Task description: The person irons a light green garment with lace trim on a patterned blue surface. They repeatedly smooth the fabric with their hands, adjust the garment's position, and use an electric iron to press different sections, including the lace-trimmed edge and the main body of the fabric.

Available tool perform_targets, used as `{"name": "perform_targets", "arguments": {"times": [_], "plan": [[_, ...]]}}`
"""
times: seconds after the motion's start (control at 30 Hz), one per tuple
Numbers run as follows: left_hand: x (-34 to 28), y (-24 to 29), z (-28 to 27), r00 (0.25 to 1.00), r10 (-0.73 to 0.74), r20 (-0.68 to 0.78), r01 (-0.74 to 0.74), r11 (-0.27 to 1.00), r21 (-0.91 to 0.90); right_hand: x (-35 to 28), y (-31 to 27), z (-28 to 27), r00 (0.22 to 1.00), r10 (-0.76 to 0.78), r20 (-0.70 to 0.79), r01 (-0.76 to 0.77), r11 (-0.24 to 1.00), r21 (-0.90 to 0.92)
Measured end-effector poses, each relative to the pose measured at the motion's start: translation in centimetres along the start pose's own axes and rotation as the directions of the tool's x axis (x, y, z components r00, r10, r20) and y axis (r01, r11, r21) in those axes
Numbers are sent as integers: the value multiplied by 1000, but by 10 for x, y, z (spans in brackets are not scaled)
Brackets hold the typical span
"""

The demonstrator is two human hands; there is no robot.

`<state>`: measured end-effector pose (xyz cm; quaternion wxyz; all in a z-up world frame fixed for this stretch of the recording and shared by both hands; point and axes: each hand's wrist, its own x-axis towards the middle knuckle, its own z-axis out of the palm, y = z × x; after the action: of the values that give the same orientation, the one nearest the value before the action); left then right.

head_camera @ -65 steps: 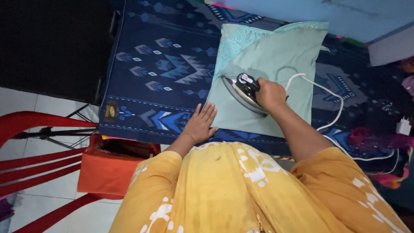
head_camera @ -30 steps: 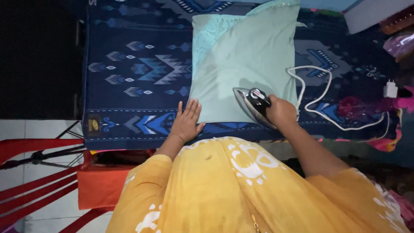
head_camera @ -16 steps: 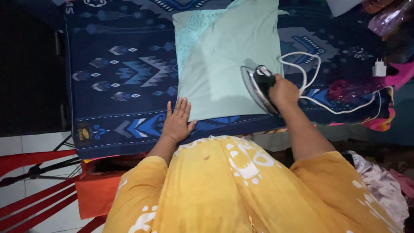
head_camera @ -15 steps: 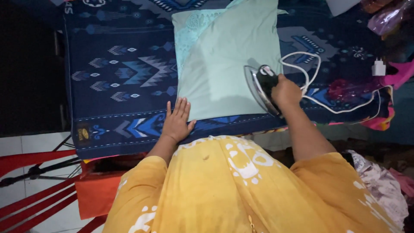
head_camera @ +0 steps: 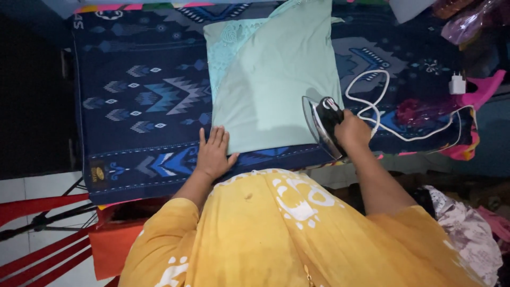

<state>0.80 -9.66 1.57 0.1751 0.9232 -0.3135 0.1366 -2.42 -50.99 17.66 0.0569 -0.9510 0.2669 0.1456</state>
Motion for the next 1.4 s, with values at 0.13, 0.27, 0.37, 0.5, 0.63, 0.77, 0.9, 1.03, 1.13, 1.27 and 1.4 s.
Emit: {"name": "perform_targets", "arguments": {"times": [0.13,0.27,0.37,0.5,0.63,0.77,0.9,1.03,1.13,1.27,1.4], "plan": [[49,1,10,994,-8,-109,10,1000,17,28,-7,-10,999,-6,-48,4,999,-45],[86,4,18,1000,-2,-13,1,1000,-27,57,-12,-13,988,-51,-143,57,998,35],[91,1,2,931,-57,361,55,998,16,70,-9,-8,988,-77,-136,81,996,21],[95,4,-16,841,-98,532,81,995,54,69,-11,-9,984,-149,-99,151,988,16],[95,2,-13,856,-98,508,88,995,45,72,-45,-12,972,-208,-110,215,975,55],[96,2,-12,858,-102,503,89,995,51,87,-105,-10,926,-367,-91,365,930,-29],[102,4,-27,822,-119,557,115,992,42,95,-179,1,858,-511,-53,504,857,-104],[105,4,-34,809,-126,574,138,990,23,117,-222,5,846,-527,-76,515,846,-136],[105,5,-32,806,-124,579,146,989,8,132,-237,8,828,-554,-83,541,829,-138],[103,3,-27,832,-128,539,157,988,-8,121,-235,-1,829,-558,-51,553,829,-84],[102,1,-29,844,-125,522,170,985,-38,105,-209,-3,870,-492,40,493,861,-123]]}}
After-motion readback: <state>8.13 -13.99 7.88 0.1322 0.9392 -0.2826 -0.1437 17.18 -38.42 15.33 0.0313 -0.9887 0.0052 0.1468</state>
